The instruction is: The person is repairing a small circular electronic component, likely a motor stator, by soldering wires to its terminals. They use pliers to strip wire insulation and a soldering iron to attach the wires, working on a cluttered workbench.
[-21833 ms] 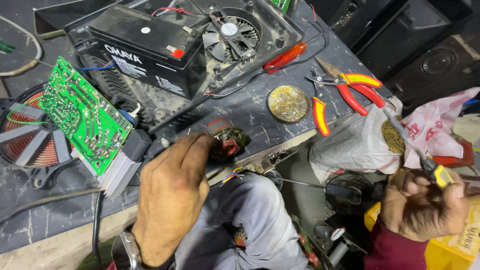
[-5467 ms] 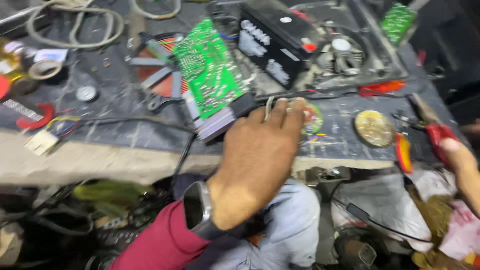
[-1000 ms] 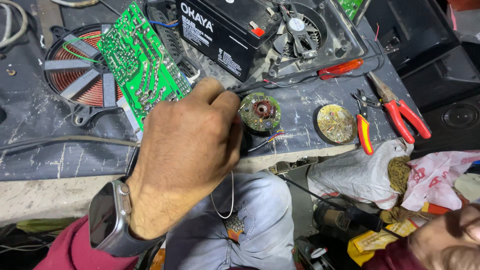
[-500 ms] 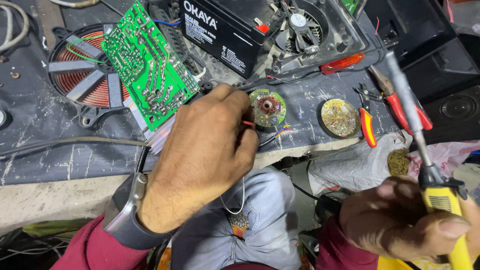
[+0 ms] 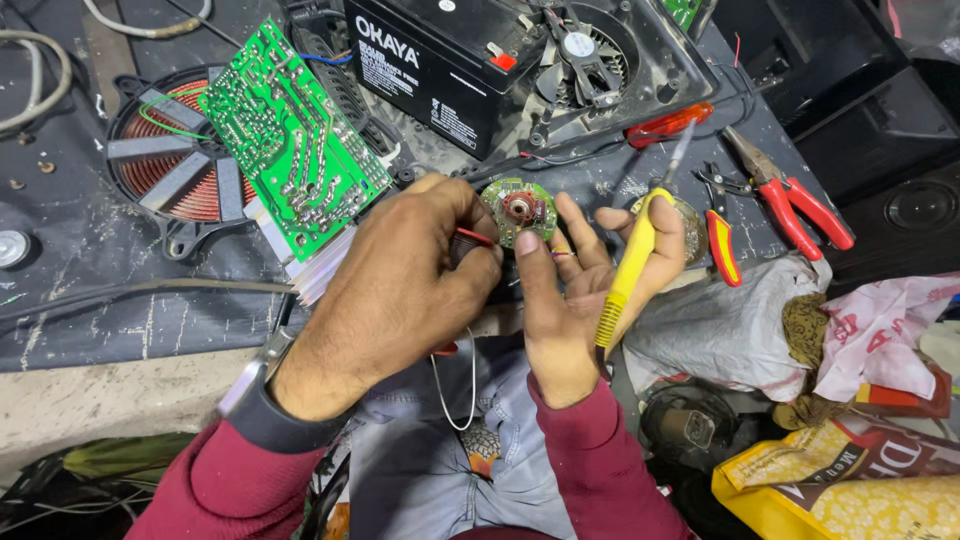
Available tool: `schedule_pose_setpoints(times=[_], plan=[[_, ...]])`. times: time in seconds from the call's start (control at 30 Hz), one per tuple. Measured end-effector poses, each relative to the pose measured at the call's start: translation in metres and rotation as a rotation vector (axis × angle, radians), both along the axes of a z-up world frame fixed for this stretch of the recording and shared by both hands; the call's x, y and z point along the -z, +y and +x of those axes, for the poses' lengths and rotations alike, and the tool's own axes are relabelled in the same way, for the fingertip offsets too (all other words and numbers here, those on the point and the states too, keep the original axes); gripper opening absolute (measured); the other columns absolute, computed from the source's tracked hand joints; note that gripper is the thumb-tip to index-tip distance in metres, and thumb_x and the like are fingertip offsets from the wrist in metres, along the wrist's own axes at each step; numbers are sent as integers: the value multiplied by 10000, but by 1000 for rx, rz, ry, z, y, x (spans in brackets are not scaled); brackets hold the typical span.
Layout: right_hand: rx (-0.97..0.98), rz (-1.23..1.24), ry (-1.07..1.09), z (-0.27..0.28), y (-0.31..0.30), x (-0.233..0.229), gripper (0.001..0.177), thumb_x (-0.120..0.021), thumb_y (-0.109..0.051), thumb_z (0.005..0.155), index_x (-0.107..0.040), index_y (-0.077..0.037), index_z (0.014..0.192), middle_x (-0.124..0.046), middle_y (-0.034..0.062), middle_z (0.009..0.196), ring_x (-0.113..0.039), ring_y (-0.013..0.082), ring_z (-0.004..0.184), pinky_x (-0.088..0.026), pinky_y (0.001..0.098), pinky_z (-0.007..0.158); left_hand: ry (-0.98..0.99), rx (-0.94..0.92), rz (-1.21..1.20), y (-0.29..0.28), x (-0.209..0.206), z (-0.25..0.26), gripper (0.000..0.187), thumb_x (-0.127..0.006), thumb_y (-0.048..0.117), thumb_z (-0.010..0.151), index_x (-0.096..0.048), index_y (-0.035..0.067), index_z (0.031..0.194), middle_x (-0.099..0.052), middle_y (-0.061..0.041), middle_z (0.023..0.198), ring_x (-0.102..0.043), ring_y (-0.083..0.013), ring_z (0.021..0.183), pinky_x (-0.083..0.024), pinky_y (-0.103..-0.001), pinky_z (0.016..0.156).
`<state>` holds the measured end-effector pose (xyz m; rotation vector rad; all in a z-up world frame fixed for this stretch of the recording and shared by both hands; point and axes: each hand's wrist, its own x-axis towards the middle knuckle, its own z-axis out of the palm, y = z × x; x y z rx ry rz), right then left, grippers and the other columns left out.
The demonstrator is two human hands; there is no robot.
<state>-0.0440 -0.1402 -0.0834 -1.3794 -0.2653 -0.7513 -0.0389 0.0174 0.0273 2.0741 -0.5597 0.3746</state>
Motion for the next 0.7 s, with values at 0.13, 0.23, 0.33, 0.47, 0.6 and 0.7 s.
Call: schedule_pose_setpoints(times=[0.13, 0.23, 0.33, 0.47, 0.6, 0.7], plan=[[-21, -35, 2, 7, -3, -11, 989, -688, 251, 904, -129, -209, 1578, -338, 93, 1408, -622, 375, 1363, -612, 405, 1027, 512, 22, -162, -4, 1, -4, 132, -680, 130, 835, -681, 9, 887, -691, -59, 704, -638, -135, 545, -506, -344, 486], [-83, -5, 15, 15, -15, -10, 979, -639, 265, 887, -134, -207, 1579, -327, 103, 1421, -620, 372, 1353, -644, 389, 980, 684, 39, -241, -8, 2, -15, 131, -698, 132, 855, -692, 8, 899, -680, -46, 681, -585, -96, 487, -461, -297, 424], [-125, -30, 29, 20, -23, -3, 929, -609, 265, 936, -140, -199, 1590, -335, 110, 1448, -623, 369, 1350, -622, 365, 944, 531, -86, -191, -11, 3, -18, 113, -703, 119, 843, -703, 15, 889, -678, -39, 654, -550, -67, 510, -422, -252, 432], [-117, -57, -23, 21, -23, 6, 892, -604, 255, 980, -136, -186, 1598, -348, 98, 1429, -575, 323, 1304, -600, 370, 1014, 427, -133, -417, -9, 8, -25, 103, -700, 75, 876, -703, -11, 934, -706, -5, 742, -605, -29, 591, -470, -214, 479], [-173, -13, -14, 11, -26, 3, 882, -616, 226, 978, -128, -162, 1601, -351, 106, 1441, -543, 307, 1346, -554, 398, 1103, 169, -177, -387, -5, 15, -46, 128, -692, 34, 868, -680, -39, 973, -717, -16, 855, -659, -25, 782, -523, -196, 634], [-167, -74, 40, -10, -23, -4, 925, -670, 174, 927, -116, -155, 1591, -346, 122, 1465, -534, 309, 1369, -543, 434, 1151, 335, -271, -332, -4, 18, -49, 217, -740, 52, 868, -736, -13, 1075, -782, -34, 849, -566, -53, 609, -407, -221, 466]])
